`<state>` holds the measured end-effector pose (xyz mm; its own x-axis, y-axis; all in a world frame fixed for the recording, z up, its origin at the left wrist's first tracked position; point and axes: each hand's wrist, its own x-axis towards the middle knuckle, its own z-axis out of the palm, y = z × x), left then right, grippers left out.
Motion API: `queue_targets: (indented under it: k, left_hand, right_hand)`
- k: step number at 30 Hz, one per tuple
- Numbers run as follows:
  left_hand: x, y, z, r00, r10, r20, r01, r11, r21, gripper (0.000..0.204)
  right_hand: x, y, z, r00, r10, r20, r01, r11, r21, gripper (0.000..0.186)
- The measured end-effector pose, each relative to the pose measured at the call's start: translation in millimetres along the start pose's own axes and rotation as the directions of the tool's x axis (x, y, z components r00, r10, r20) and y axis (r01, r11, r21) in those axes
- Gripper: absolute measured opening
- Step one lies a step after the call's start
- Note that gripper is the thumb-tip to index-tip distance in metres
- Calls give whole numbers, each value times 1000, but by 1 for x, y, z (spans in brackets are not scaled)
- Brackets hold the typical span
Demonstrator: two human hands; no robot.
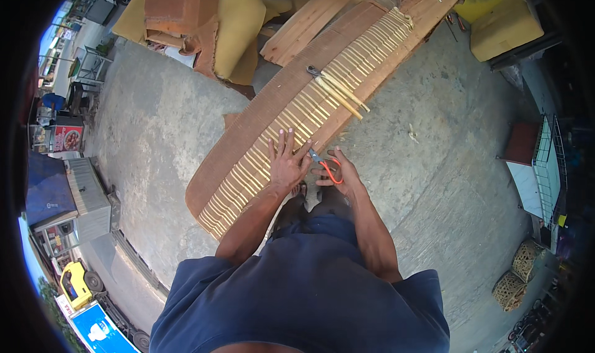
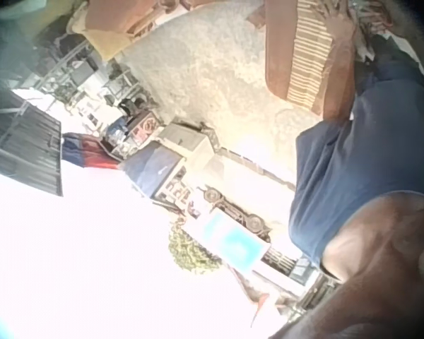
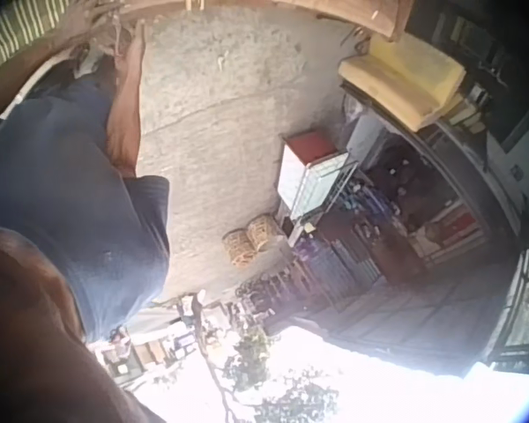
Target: The person uses a pair of scissors to cut the fabric covering a long, curved wooden furniture piece. They then use a hammer to drive wooden dowels into the exposed slats of the piece, securing the structure.
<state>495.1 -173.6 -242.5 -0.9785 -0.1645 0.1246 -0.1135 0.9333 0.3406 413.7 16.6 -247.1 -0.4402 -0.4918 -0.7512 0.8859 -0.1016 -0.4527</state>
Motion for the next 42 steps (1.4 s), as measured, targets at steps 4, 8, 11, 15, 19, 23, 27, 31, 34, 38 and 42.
queue_targets:
  k: [4,8,11,15,19,23,27,31,34,38,42]
  left_hand:
    - [6,1,-2,1000,4,-11,-4,1000,-20,42]
    - [5,2,1,999,8,-52,-10,999,-43,42]
    - [4,1,2,995,25,-93,-30,998,-61,44]
    - [9,-3,2,985,44,-166,-59,994,-88,45]
    - [2,-13,5,971,-71,-228,25,980,-196,58]
    - [-1,-13,-6,970,-97,-224,32,961,-276,56]
    - [-5,-16,-5,977,-96,-188,41,960,-276,53]
    - [-11,-17,-4,982,-86,-166,50,977,-208,51]
    - [-15,-18,-1,984,-59,-167,30,985,-172,49]
    - [-22,-19,4,992,75,-98,-80,996,-44,43]
    - [-17,-17,0,988,77,-135,-91,990,-106,37]
  right_hand:
    - [10,-25,-21,946,223,236,-145,940,-307,43]
    - [-19,-19,21,987,-159,-15,94,655,-750,26]
    - [-5,28,8,715,-661,227,460,199,-866,24]
    - [2,42,19,618,-754,221,370,31,-928,26]
    - [-42,-10,48,963,-246,-112,57,589,-806,32]
    - [-56,-11,27,997,-52,-56,8,794,-608,31]
    - [-49,-9,22,1000,-11,-25,-5,834,-552,32]
    - [-41,-11,24,1000,7,-4,-8,835,-550,31]
    - [-41,-13,29,999,35,-32,-46,858,-511,31]
    - [-32,-14,32,999,44,-20,-48,899,-435,32]
    - [-20,12,12,1000,20,12,-16,951,-310,43]
